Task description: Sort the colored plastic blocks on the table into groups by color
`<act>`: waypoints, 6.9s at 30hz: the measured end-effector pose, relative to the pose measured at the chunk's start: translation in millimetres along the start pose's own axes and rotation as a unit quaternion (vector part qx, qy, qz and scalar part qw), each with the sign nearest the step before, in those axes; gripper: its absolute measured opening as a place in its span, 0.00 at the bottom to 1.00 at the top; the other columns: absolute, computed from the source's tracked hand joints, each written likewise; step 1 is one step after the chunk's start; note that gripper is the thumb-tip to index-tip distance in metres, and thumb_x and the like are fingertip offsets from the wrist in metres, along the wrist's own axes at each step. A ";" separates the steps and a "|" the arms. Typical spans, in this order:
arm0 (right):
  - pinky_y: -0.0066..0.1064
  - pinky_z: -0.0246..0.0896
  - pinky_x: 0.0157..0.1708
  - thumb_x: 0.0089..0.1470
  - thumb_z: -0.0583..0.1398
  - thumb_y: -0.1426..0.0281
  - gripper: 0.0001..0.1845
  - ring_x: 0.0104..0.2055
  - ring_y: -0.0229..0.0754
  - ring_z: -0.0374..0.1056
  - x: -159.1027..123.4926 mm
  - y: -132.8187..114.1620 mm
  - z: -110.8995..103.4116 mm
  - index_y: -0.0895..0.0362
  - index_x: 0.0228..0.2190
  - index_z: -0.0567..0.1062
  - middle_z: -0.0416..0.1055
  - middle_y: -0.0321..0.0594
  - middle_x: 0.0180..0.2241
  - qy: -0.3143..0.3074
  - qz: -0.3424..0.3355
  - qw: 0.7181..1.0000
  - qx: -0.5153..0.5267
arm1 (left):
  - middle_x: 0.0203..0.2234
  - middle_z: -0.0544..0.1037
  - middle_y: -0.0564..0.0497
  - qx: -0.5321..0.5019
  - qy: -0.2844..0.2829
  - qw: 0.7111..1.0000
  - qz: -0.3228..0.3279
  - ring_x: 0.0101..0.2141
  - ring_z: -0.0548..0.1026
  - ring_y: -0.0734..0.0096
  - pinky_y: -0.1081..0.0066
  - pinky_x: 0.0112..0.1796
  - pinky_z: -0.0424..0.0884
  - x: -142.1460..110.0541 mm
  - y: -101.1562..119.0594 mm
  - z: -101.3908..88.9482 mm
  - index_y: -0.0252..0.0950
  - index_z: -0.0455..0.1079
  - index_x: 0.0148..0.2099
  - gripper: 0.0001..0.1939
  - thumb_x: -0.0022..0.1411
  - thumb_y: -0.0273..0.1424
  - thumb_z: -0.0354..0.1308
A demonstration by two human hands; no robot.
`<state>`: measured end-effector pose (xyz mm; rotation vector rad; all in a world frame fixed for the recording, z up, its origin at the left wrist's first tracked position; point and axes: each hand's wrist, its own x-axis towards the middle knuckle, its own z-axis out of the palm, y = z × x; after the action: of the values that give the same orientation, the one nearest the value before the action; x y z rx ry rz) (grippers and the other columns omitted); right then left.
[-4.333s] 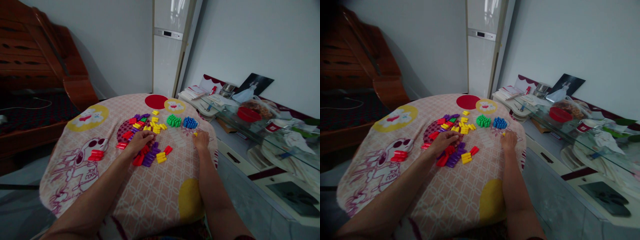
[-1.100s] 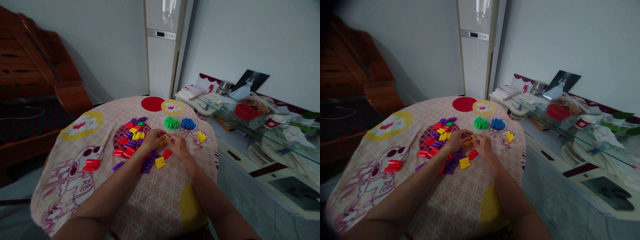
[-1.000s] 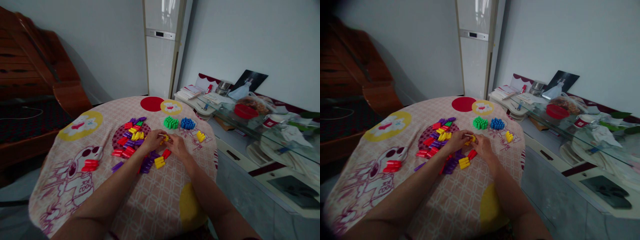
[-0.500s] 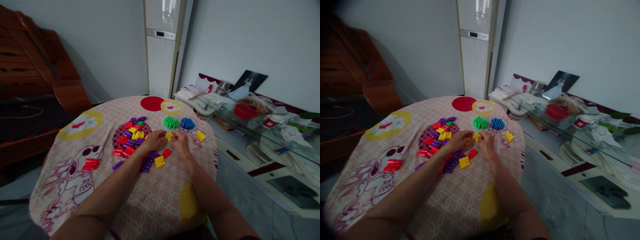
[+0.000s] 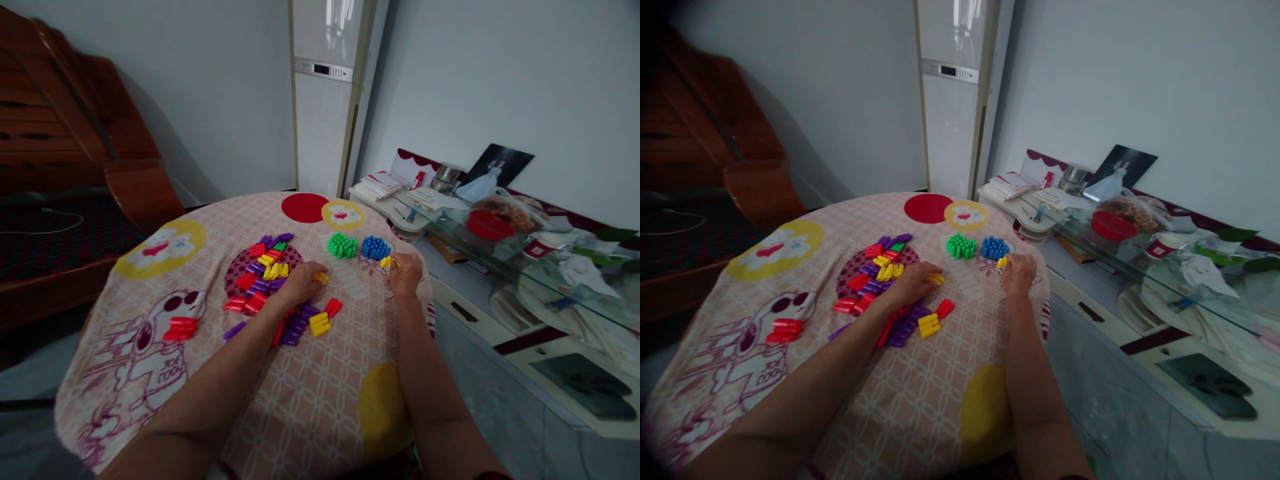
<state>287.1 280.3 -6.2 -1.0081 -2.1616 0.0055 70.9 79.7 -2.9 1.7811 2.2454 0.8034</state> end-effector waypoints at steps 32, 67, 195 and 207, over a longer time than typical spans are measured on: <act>0.35 0.72 0.39 0.55 0.60 0.67 0.17 0.36 0.44 0.75 -44.0 -104.7 13.3 0.55 0.45 0.80 0.80 0.40 0.36 -0.205 0.014 0.874 0.441 | 0.32 0.78 0.51 -0.320 -0.004 0.947 -0.012 0.29 0.77 0.71 0.71 0.31 0.72 -1.4 14.7 -10.7 0.35 0.70 0.44 0.16 0.55 0.37 0.60; 0.35 0.64 0.40 0.42 0.55 0.74 0.14 0.35 0.45 0.70 4.3 26.3 -32.4 0.56 0.28 0.80 0.79 0.44 0.32 -0.075 -0.067 0.989 0.109 | 0.37 0.82 0.46 -0.124 0.056 0.991 0.005 0.36 0.78 0.66 0.68 0.41 0.75 -0.3 2.4 -32.2 0.33 0.77 0.44 0.14 0.58 0.31 0.56; 0.31 0.54 0.30 0.51 0.59 0.62 0.15 0.28 0.42 0.68 -33.9 19.4 -52.5 0.58 0.30 0.81 0.77 0.44 0.26 -0.135 0.021 0.991 -0.009 | 0.38 0.82 0.44 -0.172 0.031 0.985 0.007 0.36 0.81 0.62 0.67 0.38 0.76 -8.4 8.8 -60.5 0.33 0.75 0.44 0.16 0.57 0.37 0.59; 0.31 0.53 0.30 0.53 0.57 0.61 0.17 0.29 0.44 0.69 -36.5 23.1 -36.3 0.58 0.38 0.79 0.78 0.45 0.28 -0.102 0.046 0.991 -0.076 | 0.34 0.84 0.45 -0.035 0.215 0.966 -0.138 0.34 0.79 0.63 0.69 0.38 0.73 -24.5 -45.1 -105.9 0.34 0.80 0.43 0.17 0.55 0.36 0.59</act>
<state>340.2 261.7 -9.2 -1.2402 -2.3253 -0.0126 -7.9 17.8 58.7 1.3128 2.6063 1.2860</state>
